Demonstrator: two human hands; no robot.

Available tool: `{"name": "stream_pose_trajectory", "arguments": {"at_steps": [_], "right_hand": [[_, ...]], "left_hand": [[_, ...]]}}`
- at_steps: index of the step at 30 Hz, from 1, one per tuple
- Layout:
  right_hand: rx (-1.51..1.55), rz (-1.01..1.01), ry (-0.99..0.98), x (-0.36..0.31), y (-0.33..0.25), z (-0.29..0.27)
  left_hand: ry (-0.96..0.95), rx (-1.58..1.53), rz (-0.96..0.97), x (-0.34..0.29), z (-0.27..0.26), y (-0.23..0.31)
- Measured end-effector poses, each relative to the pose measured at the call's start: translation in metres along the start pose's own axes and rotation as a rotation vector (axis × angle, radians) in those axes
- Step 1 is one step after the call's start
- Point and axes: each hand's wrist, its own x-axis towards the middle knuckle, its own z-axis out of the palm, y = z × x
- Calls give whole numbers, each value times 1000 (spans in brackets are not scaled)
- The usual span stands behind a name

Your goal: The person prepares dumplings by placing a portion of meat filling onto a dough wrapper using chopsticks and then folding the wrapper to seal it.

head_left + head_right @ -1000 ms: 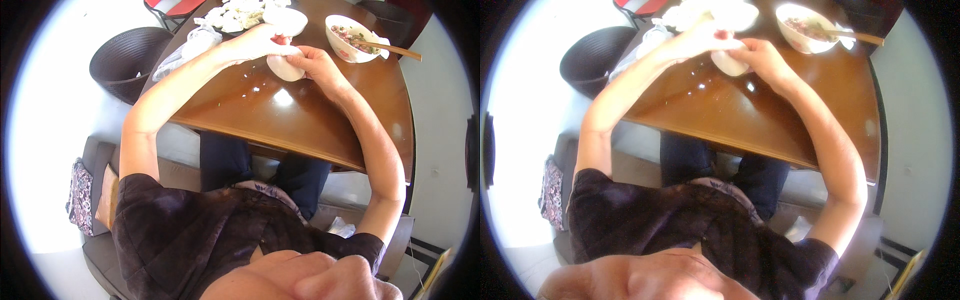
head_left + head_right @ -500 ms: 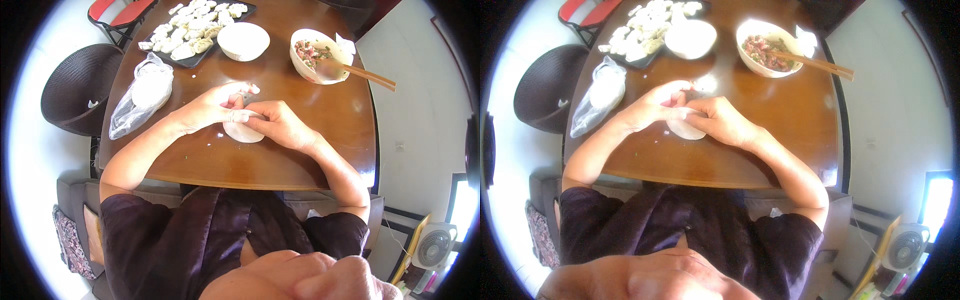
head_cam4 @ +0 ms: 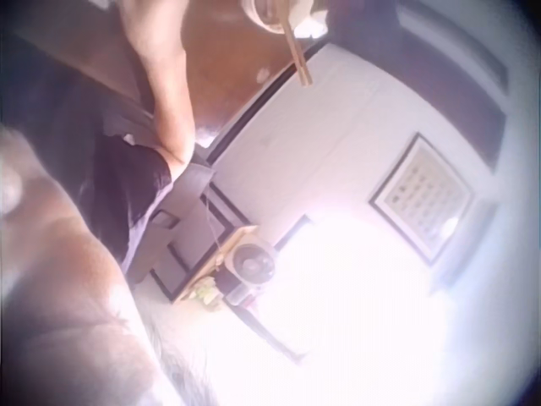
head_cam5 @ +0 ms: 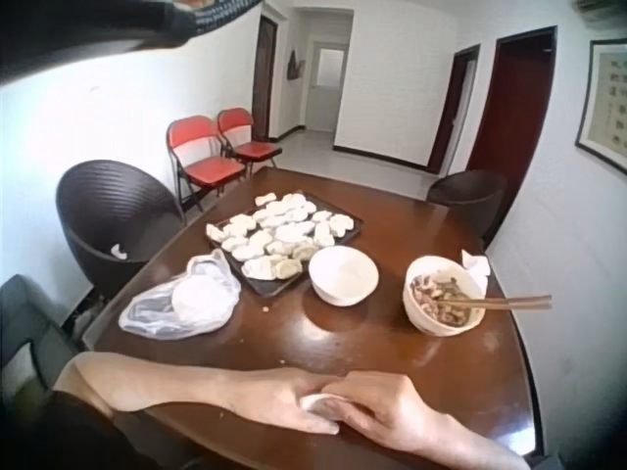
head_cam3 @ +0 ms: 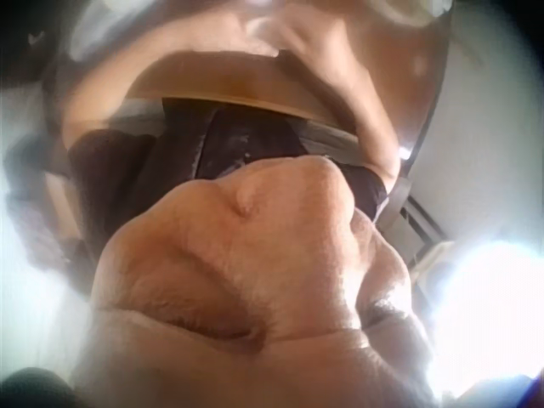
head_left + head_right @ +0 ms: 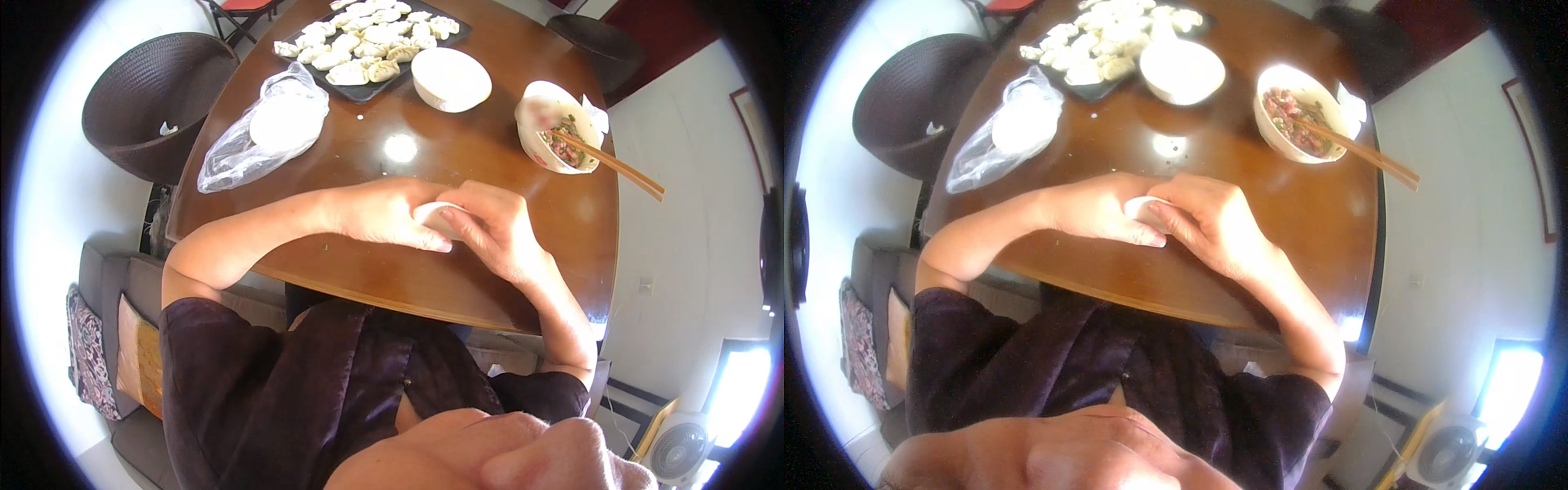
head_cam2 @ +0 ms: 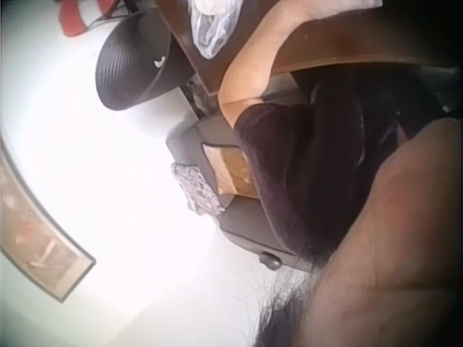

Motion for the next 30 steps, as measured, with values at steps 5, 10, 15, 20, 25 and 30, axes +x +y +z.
{"name": "stream_pose_trajectory", "arguments": {"at_steps": [5,10,15,20,25,30], "right_hand": [[-185,-123,43,0,2,-3],[-229,-10,83,1,7,-9],[-116,143,111,-2,3,-15],[-20,679,-154,-16,-7,-75],[-241,910,115,-35,11,-125],[-477,1028,544,-45,53,-159]], "left_hand": [[203,376,100,-2,18,5],[428,550,233,4,10,-12],[455,105,267,9,14,-25],[521,-680,-124,6,2,-27],[486,-945,-48,8,-6,-36],[473,-915,-59,2,-4,-35]]}}
